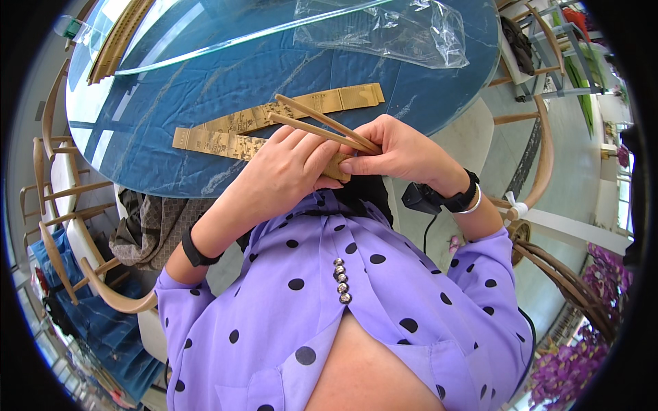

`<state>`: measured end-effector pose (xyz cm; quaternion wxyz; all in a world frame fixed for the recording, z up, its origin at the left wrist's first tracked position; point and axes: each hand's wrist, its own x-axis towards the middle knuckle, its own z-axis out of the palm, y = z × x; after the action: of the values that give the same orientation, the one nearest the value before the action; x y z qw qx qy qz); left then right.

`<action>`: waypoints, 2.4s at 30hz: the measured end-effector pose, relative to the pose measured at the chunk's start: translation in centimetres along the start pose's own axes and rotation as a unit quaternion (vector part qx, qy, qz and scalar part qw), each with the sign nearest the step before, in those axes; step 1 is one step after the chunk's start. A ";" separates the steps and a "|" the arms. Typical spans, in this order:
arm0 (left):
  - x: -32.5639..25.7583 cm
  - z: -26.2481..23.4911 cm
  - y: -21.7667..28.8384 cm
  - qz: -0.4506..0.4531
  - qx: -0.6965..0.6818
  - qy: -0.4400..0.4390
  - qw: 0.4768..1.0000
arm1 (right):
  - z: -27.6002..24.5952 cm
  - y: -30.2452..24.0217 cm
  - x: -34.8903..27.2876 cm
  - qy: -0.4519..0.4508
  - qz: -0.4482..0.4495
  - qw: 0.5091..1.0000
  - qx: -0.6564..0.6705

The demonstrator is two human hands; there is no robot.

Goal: The person repeatedly picks up thin bamboo strips from a table, aligns them with a wider bamboo piece, and slides them into a slot. The person continues this process for multiple strips, placing each one into the same slot and then setting it aside.

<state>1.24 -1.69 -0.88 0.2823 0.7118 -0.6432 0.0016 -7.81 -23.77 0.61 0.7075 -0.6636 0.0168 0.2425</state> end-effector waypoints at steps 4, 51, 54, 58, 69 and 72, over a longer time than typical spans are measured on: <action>-0.4 0.4 -0.1 -0.002 0.016 0.017 1.000 | 0.0 -0.3 -0.3 0.001 0.009 1.000 0.012; 0.1 0.3 -1.7 0.010 0.085 0.138 0.987 | -0.1 -1.3 -3.5 0.286 -0.189 0.871 -0.351; 0.2 0.1 -1.7 0.007 0.088 0.147 0.985 | -0.9 -0.9 -5.5 0.333 -0.265 0.675 -0.602; 0.3 0.0 -1.8 0.009 0.090 0.155 0.984 | -1.1 -0.3 -6.4 0.341 -0.313 0.547 -0.698; 0.3 -0.1 -1.6 0.009 0.083 0.151 0.985 | -0.4 0.2 -5.7 0.321 -0.327 0.559 -0.691; 0.2 0.0 -1.6 0.010 0.082 0.141 0.987 | -0.3 0.4 -5.1 0.315 -0.317 0.594 -0.669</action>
<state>2.72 -1.90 -1.44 0.3111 0.7188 -0.6015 0.1573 -12.35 -25.65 1.97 0.0478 -0.9493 -0.1397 -0.2777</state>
